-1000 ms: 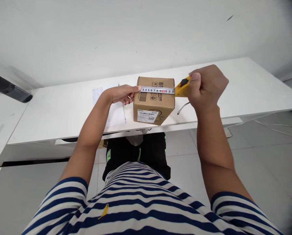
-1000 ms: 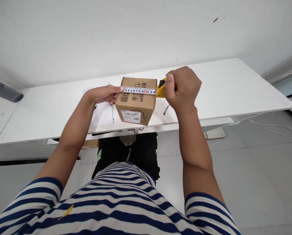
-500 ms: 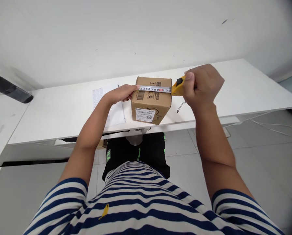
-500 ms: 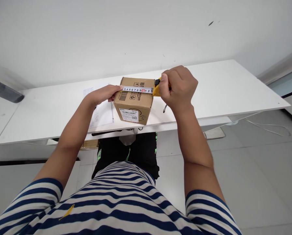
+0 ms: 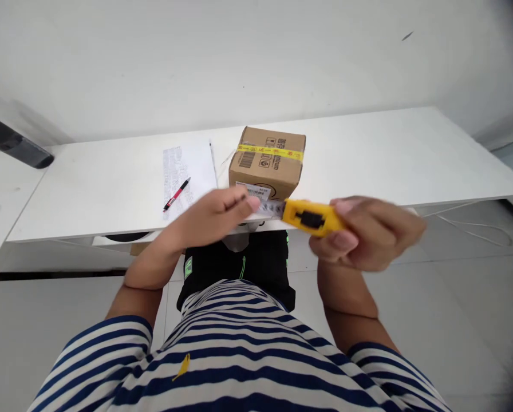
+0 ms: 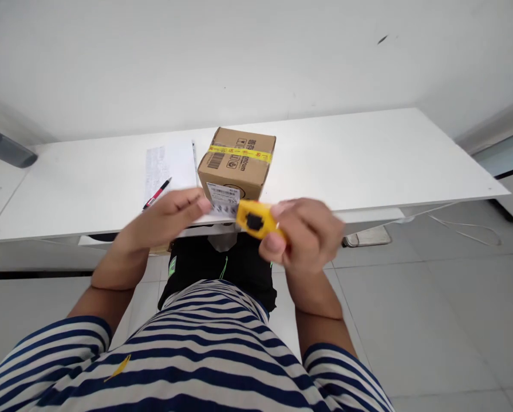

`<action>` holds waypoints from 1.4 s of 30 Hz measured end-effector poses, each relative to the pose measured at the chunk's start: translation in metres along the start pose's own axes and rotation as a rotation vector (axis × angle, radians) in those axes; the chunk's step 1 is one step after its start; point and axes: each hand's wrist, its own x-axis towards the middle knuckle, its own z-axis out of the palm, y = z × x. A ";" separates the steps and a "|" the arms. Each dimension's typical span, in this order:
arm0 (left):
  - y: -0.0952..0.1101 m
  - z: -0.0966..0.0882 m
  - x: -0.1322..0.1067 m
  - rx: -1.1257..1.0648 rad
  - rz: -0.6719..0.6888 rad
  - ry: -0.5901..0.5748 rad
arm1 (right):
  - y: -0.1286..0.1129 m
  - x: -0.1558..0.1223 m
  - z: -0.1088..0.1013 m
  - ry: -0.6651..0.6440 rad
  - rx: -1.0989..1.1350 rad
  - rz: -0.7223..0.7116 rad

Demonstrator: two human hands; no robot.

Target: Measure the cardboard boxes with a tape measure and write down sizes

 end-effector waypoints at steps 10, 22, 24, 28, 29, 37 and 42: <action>-0.095 0.040 -0.064 0.023 -0.346 0.057 | -0.058 -0.060 0.067 0.135 0.345 0.023; -0.183 -0.040 -0.071 0.847 -0.526 0.719 | 0.003 -0.019 0.159 -0.156 0.562 0.721; -0.188 -0.043 -0.068 0.833 -0.497 0.722 | 0.020 -0.004 0.164 -0.101 0.511 0.801; -0.189 -0.041 -0.067 0.811 -0.425 0.810 | 0.049 0.022 0.175 -0.136 0.331 0.804; -0.189 -0.040 -0.068 0.795 -0.406 0.836 | 0.055 0.028 0.179 -0.149 0.273 0.775; -0.173 -0.006 -0.068 0.441 -0.143 1.000 | 0.074 0.060 0.204 -0.187 -0.154 0.571; -0.163 0.010 -0.059 0.451 -0.093 1.008 | 0.020 0.039 0.198 -0.252 -0.187 0.168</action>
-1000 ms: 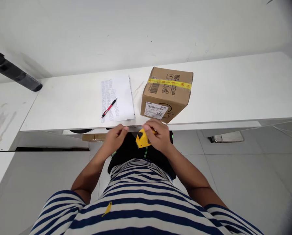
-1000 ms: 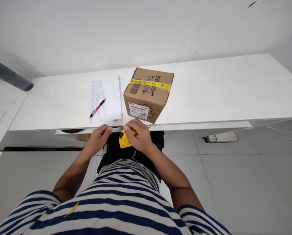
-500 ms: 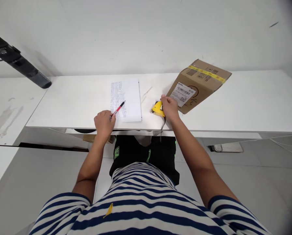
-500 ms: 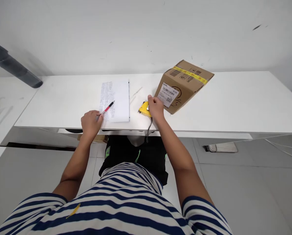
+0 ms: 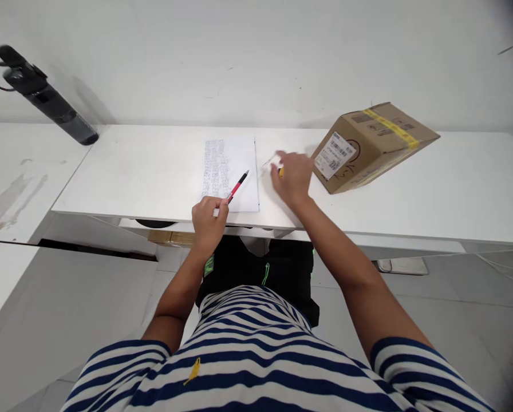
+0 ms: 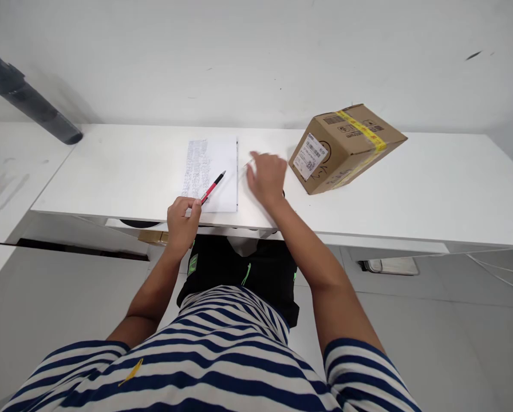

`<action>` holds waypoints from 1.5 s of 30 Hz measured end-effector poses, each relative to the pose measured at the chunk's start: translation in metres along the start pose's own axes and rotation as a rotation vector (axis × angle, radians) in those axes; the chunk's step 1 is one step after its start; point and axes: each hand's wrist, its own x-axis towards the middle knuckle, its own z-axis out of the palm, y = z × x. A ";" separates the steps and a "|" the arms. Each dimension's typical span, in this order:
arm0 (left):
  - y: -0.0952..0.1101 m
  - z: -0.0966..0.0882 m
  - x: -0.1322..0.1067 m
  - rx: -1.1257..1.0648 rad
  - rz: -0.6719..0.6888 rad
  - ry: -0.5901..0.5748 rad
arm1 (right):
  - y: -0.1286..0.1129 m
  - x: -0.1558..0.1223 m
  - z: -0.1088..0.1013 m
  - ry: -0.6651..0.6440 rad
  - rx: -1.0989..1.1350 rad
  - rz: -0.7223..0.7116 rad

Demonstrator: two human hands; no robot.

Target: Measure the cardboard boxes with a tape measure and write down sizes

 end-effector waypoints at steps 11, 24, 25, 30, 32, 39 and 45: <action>-0.034 0.003 -0.043 0.196 0.304 -0.181 | -0.074 -0.035 0.008 -0.601 0.865 0.083; -0.089 0.056 -0.066 0.212 0.175 -0.243 | -0.072 -0.048 0.010 -0.501 0.832 0.148; -0.089 0.056 -0.066 0.207 0.177 -0.247 | -0.072 -0.048 0.011 -0.515 0.828 0.155; -0.088 0.056 -0.067 0.156 0.138 -0.285 | -0.070 -0.049 0.012 -0.536 0.800 0.154; -0.088 0.057 -0.067 0.151 0.139 -0.294 | -0.070 -0.049 0.012 -0.521 0.794 0.150; -0.083 0.056 -0.064 0.115 0.092 -0.357 | -0.071 -0.051 0.010 -0.532 0.758 0.134; -0.088 0.061 -0.068 0.169 0.207 -0.272 | -0.071 -0.051 0.010 -0.517 0.760 0.125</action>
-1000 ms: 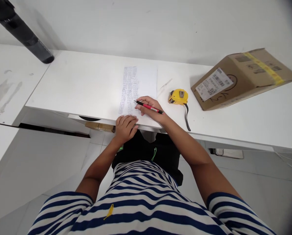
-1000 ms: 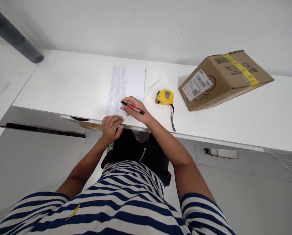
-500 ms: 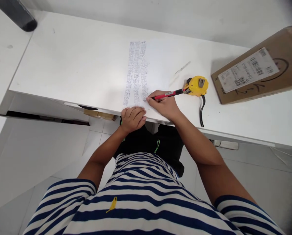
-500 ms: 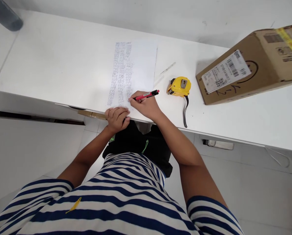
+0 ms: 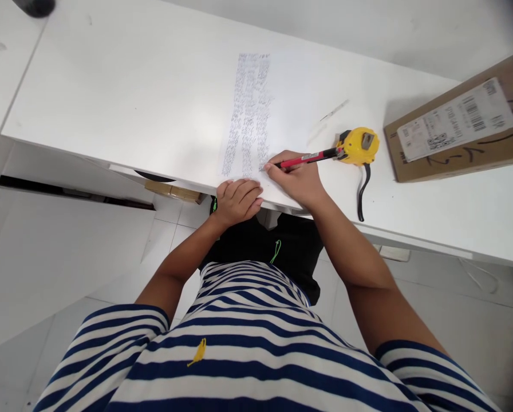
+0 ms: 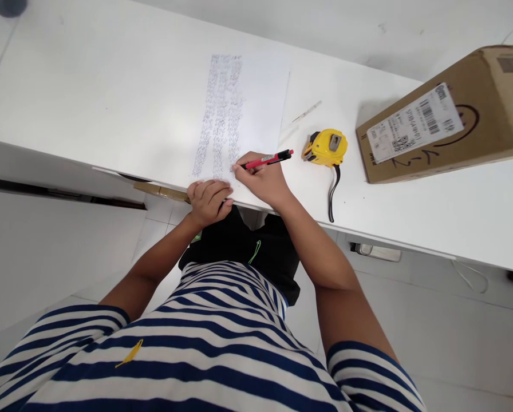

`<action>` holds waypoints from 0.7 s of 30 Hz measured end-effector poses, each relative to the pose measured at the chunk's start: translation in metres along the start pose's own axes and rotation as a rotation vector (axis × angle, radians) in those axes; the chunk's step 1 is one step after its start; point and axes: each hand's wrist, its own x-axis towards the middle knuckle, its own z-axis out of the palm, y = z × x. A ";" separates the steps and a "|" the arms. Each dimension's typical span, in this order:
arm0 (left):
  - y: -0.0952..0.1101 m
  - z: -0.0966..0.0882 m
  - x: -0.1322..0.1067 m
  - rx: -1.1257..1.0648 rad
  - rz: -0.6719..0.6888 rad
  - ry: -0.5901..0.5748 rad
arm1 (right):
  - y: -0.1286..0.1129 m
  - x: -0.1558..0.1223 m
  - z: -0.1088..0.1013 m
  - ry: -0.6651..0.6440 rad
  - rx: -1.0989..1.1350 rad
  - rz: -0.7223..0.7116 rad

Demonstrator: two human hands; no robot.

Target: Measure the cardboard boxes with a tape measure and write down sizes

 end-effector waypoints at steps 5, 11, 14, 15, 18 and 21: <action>-0.003 0.008 0.000 0.165 0.207 0.309 | 0.004 -0.001 0.001 0.028 -0.020 -0.001; 0.000 0.005 0.004 0.232 0.292 0.451 | 0.004 -0.001 0.001 0.064 -0.043 -0.022; 0.000 0.005 0.004 0.213 0.290 0.444 | 0.004 -0.001 0.001 0.029 -0.038 -0.027; 0.000 0.005 0.004 0.200 0.290 0.442 | 0.004 -0.001 0.002 0.027 -0.034 -0.028; -0.001 0.006 0.003 0.173 0.275 0.423 | 0.003 -0.001 0.002 0.049 -0.035 -0.021; -0.002 0.008 0.001 0.121 0.244 0.378 | 0.002 -0.001 0.002 0.044 -0.038 -0.017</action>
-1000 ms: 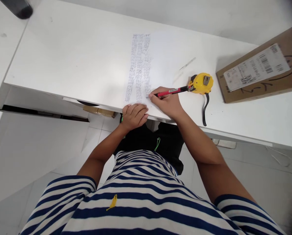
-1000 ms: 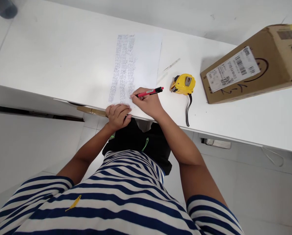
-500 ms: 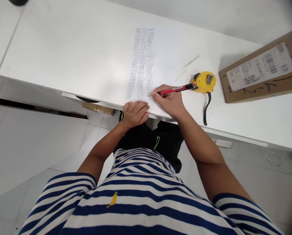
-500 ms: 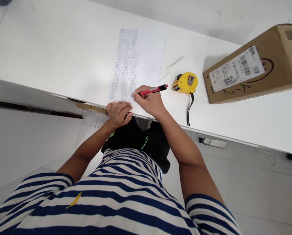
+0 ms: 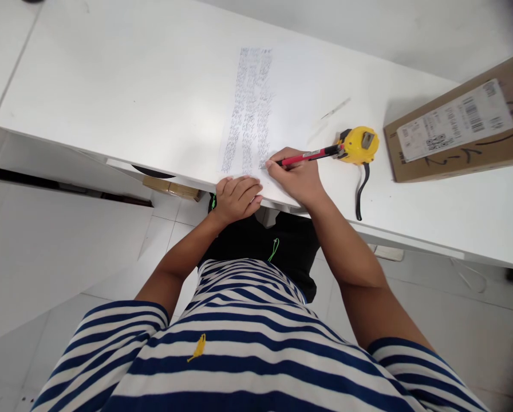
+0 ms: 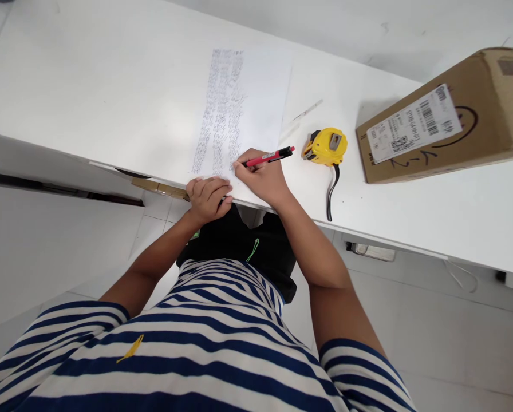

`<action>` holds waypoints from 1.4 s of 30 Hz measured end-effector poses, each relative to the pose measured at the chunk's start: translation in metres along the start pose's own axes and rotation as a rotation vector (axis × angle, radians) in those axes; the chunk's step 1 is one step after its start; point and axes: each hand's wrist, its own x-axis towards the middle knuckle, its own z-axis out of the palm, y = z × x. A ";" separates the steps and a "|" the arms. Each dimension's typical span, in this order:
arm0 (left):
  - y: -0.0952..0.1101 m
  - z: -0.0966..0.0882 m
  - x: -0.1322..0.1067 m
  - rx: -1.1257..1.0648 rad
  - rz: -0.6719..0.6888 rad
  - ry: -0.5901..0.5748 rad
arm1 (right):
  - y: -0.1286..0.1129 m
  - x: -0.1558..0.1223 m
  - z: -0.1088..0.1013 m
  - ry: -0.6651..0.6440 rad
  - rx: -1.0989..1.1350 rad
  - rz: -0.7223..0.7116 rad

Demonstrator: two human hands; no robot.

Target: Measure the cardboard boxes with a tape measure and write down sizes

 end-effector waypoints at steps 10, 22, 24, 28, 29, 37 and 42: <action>-0.001 0.004 -0.006 -0.013 -0.053 -0.097 | 0.000 0.000 -0.001 0.053 -0.037 0.015; 0.000 0.001 -0.002 0.023 0.000 -0.030 | -0.003 -0.001 -0.002 0.016 -0.027 0.045; 0.000 0.001 -0.002 0.039 0.010 -0.014 | -0.002 0.000 -0.002 0.034 -0.024 0.042; 0.000 0.002 -0.002 0.063 -0.012 -0.052 | -0.001 0.000 -0.001 0.047 -0.039 0.030; 0.000 0.002 -0.003 0.046 -0.023 -0.062 | -0.001 -0.001 -0.002 0.036 -0.040 0.030; 0.000 0.003 -0.002 -0.019 -0.133 -0.228 | -0.001 -0.001 -0.003 0.029 -0.040 0.027; -0.001 0.004 -0.003 -0.039 -0.138 -0.240 | 0.000 0.000 -0.002 0.040 -0.056 0.018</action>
